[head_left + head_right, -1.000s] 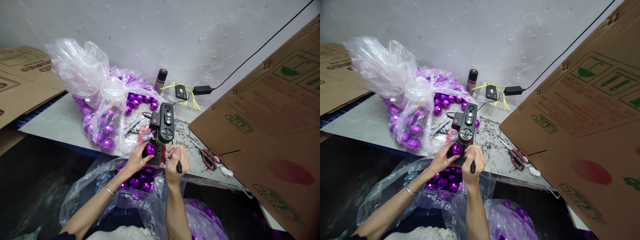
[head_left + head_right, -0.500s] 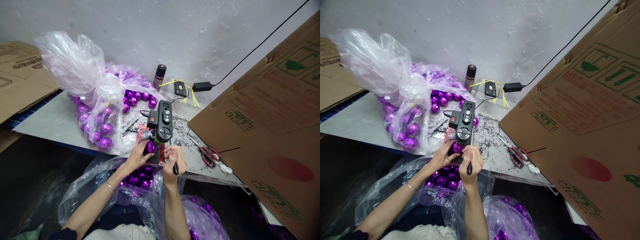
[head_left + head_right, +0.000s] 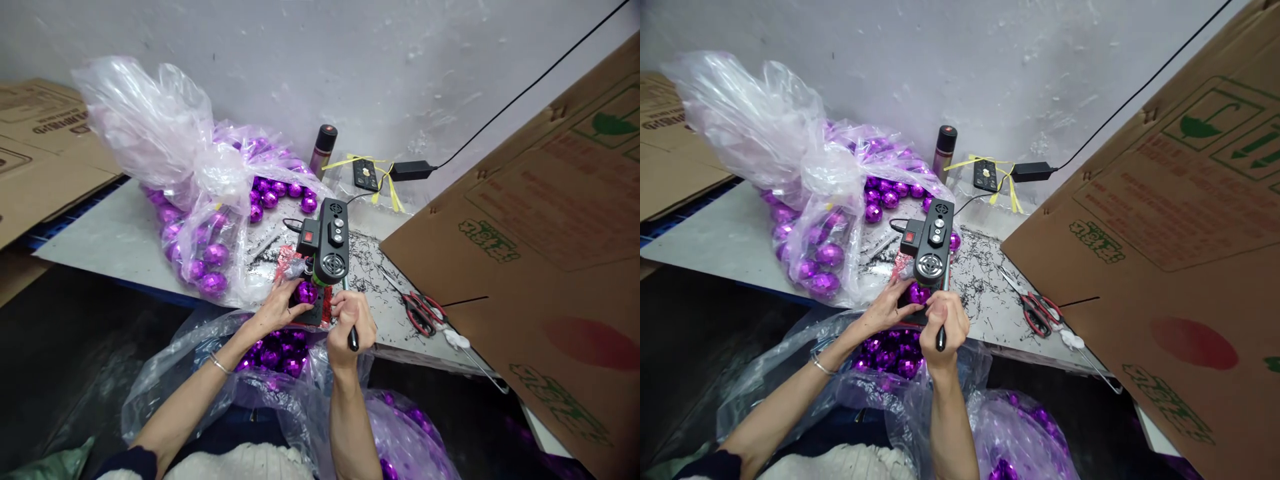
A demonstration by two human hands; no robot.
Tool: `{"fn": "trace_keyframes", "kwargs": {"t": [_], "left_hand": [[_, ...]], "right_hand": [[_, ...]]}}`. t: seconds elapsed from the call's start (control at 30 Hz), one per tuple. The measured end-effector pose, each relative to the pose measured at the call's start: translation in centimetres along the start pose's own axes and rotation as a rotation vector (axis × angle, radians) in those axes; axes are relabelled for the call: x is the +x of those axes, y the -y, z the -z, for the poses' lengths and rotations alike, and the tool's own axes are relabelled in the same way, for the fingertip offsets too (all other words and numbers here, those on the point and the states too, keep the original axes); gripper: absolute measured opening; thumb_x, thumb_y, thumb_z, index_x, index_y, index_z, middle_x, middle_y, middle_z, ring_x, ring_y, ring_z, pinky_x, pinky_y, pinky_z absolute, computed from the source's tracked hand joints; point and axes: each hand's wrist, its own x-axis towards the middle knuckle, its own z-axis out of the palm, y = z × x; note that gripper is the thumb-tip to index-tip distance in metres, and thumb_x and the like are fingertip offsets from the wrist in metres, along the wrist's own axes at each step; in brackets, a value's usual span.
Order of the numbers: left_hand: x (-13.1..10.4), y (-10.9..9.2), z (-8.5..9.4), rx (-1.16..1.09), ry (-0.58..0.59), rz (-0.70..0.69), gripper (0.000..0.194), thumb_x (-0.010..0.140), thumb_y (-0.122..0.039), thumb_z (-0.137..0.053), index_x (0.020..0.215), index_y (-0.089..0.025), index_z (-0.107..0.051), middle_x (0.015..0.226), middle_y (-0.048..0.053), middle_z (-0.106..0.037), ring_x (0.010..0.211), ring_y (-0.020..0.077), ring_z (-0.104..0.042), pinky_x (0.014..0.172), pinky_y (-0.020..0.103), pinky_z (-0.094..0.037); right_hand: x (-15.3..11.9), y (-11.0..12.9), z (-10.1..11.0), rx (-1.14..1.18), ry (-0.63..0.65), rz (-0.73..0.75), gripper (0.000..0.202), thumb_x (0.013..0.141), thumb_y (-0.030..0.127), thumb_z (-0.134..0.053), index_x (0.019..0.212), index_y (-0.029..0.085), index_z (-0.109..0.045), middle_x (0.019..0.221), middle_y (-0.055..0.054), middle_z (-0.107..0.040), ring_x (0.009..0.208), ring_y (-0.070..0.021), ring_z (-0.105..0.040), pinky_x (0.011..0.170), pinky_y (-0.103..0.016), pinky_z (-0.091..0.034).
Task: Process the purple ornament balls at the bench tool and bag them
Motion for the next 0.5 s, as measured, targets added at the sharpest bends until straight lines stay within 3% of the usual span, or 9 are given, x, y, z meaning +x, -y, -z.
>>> {"fn": "trace_keyframes", "kwargs": {"t": [0.17, 0.27, 0.4, 0.5], "left_hand": [[0.4, -0.1, 0.1, -0.011, 0.002, 0.032, 0.061, 0.095, -0.059, -0.076, 0.139, -0.019, -0.066, 0.132, 0.016, -0.078, 0.128, 0.0373, -0.072, 0.124, 0.058, -0.047], [0.9, 0.0, 0.1, -0.001, 0.027, 0.039, 0.061, 0.095, -0.059, -0.076, 0.139, -0.018, -0.066, 0.13, 0.016, -0.079, 0.127, 0.0377, -0.072, 0.126, 0.06, -0.044], [1.0, 0.2, -0.7, 0.05, -0.025, 0.04, 0.059, 0.094, -0.054, -0.078, 0.139, -0.018, -0.066, 0.131, 0.017, -0.078, 0.129, 0.0385, -0.072, 0.13, 0.066, -0.036], [0.7, 0.3, -1.7, 0.079, -0.083, 0.027, 0.056, 0.095, -0.052, -0.077, 0.14, -0.02, -0.065, 0.13, 0.016, -0.079, 0.129, 0.0373, -0.072, 0.129, 0.064, -0.038]], "right_hand": [[0.2, 0.1, 0.1, -0.016, 0.017, -0.003, 0.036, 0.109, 0.018, -0.043, 0.075, 0.024, -0.054, 0.069, 0.002, -0.059, 0.066, -0.0138, -0.063, 0.062, -0.03, -0.047], [0.3, 0.2, 0.1, -0.022, 0.02, -0.002, 0.035, 0.109, 0.018, -0.043, 0.076, 0.024, -0.054, 0.07, 0.003, -0.059, 0.065, -0.0131, -0.061, 0.061, -0.029, -0.046], [0.3, 0.2, 0.1, -0.027, 0.022, 0.014, 0.035, 0.109, 0.018, -0.042, 0.077, 0.024, -0.053, 0.07, 0.003, -0.059, 0.064, -0.0129, -0.06, 0.06, -0.03, -0.045], [0.3, 0.2, 0.0, -0.02, 0.02, 0.02, 0.035, 0.109, 0.017, -0.042, 0.077, 0.024, -0.054, 0.069, 0.003, -0.059, 0.063, -0.0132, -0.061, 0.06, -0.03, -0.045]]}}
